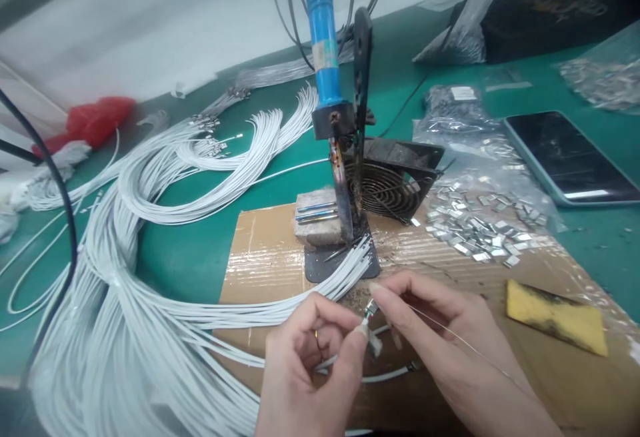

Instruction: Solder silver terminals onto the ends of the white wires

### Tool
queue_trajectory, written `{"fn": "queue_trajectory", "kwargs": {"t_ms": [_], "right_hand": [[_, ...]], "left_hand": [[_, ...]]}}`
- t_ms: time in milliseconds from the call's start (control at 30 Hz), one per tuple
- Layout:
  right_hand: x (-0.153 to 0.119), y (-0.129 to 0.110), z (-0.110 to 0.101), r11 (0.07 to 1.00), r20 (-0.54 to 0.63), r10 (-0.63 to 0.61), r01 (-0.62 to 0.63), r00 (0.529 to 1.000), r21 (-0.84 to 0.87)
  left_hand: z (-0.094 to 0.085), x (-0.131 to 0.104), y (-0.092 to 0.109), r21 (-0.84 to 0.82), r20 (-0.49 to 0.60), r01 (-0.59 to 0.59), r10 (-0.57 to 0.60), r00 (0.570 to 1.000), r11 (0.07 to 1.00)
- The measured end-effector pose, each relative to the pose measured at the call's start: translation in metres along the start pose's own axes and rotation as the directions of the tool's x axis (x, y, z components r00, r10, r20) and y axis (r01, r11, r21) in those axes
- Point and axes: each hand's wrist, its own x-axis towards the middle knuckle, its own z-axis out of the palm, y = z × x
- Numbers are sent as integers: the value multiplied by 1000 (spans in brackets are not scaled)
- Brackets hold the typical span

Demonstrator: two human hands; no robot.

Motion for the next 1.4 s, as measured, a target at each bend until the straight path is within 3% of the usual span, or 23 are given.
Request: {"fn": "queue_trajectory", "kwargs": {"t_ms": [500, 633, 867, 1400], "right_hand": [[1, 8, -2, 999, 18, 13, -14, 1000, 45], [3, 12, -3, 998, 37, -34, 32, 999, 52], [-2, 2, 0, 998, -29, 1, 1, 1000, 64], [-4, 4, 0, 998, -84, -41, 45, 996, 36]], "left_hand": [[1, -1, 0, 42, -18, -2, 3, 1000, 999], [3, -1, 0, 3, -37, 1, -1, 999, 1000], [2, 1, -4, -59, -38, -9, 7, 999, 998], [-4, 1, -12, -187, 30, -11, 17, 999, 982]]}}
